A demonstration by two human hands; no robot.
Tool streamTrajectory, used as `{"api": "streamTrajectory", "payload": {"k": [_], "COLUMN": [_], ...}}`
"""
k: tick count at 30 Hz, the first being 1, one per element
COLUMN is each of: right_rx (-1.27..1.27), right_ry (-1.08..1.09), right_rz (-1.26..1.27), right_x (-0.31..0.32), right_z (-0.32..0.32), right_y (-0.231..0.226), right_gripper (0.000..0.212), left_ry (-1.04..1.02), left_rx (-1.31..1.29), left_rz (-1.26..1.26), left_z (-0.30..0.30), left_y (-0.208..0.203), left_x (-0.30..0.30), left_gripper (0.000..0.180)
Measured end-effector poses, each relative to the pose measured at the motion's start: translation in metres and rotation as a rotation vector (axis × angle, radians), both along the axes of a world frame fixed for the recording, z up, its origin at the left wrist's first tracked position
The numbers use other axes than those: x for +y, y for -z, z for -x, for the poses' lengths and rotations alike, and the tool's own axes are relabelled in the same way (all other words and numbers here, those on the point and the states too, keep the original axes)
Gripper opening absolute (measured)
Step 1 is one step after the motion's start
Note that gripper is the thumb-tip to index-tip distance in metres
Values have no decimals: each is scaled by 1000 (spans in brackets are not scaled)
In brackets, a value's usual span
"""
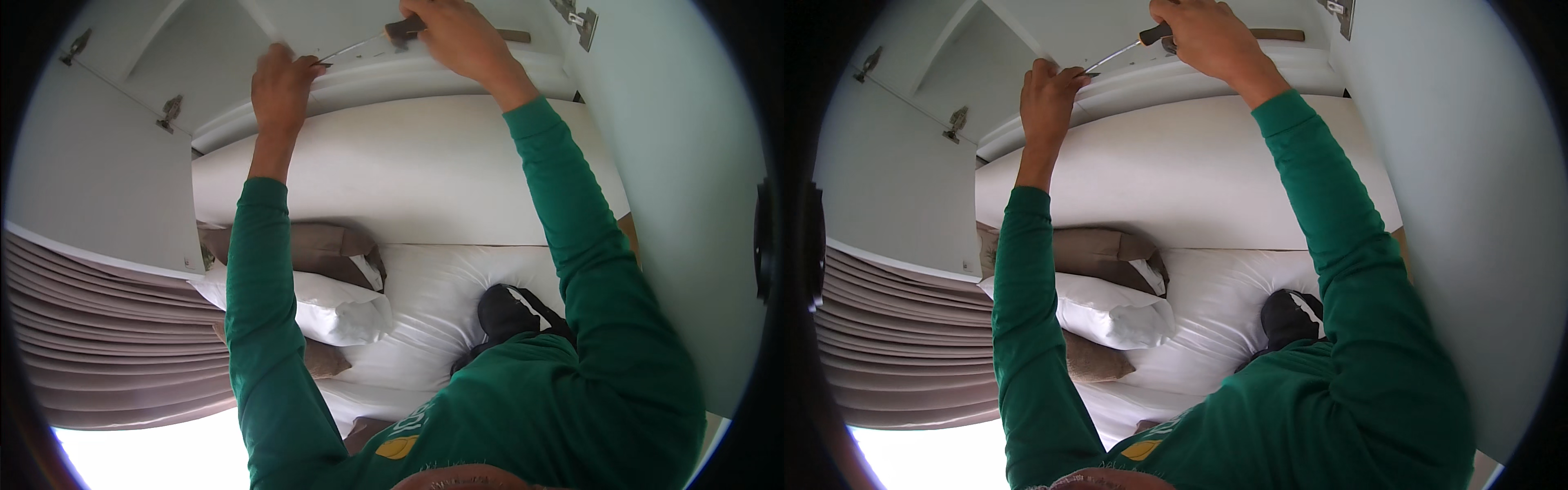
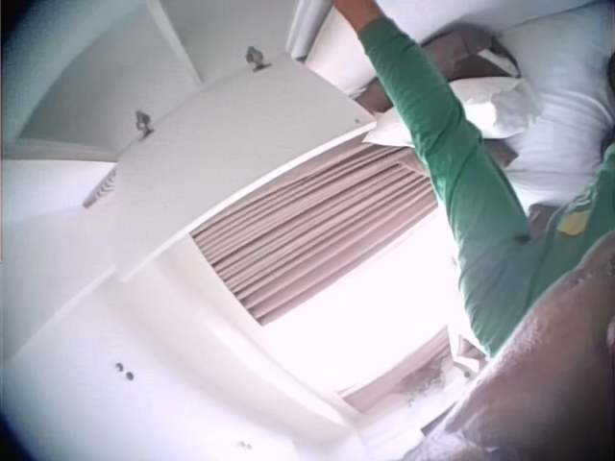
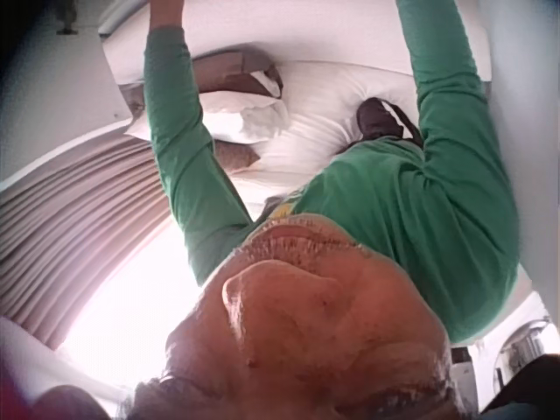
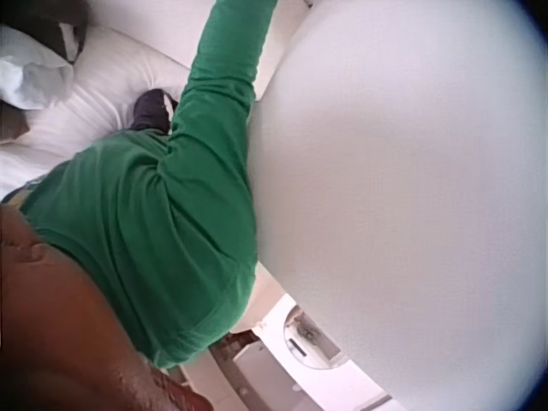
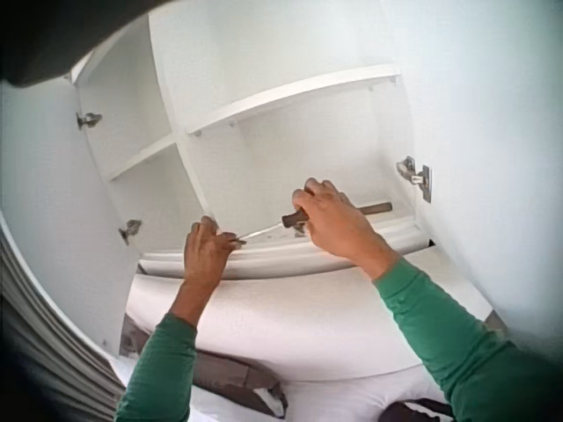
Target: The person is installing hinges on a white cabinet door. They use a screwdriver to tighten screws into the hinge plates, securing them to the cabinet frame. The person is sitting on a bed while performing the task.
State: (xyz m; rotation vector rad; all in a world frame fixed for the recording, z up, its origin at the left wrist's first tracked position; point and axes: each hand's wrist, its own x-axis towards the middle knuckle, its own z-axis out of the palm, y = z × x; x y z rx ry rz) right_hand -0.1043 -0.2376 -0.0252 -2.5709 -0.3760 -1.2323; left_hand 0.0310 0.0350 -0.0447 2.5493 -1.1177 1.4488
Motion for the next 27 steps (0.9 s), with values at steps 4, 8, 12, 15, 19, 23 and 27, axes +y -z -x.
{"api": "streamTrajectory", "payload": {"k": [4, 8, 12, 15, 19, 23, 27], "right_rx": [153, 189, 290, 407, 318, 236, 250], "right_ry": [65, 37, 121, 146, 166, 146, 92], "right_rz": [-1, 120, 125, 128, 251, 251, 176], "right_x": [-8, -6, 11, 24, 23, 21, 29], "right_z": [-10, -5, 7, 11, 7, 5, 0], "right_y": [9, 14, -1, -19, -5, -4, -10], "right_gripper": [19, 19, 22, 22, 18, 19, 22], "left_ry": [8, -32, -47, -85, -171, -203, -186], "left_rx": [51, -12, -181, -193, -125, -72, -88], "left_rz": [93, 154, 95, 86, 191, 274, 264], "left_z": [3, -3, -9, -5, 1, 6, 7], "left_y": [12, 26, 29, 29, 33, 38, 38], "left_x": [-11, -9, -5, -6, -16, -19, -17], "left_gripper": [12, 15, 17, 17, 16, 17, 19]}}
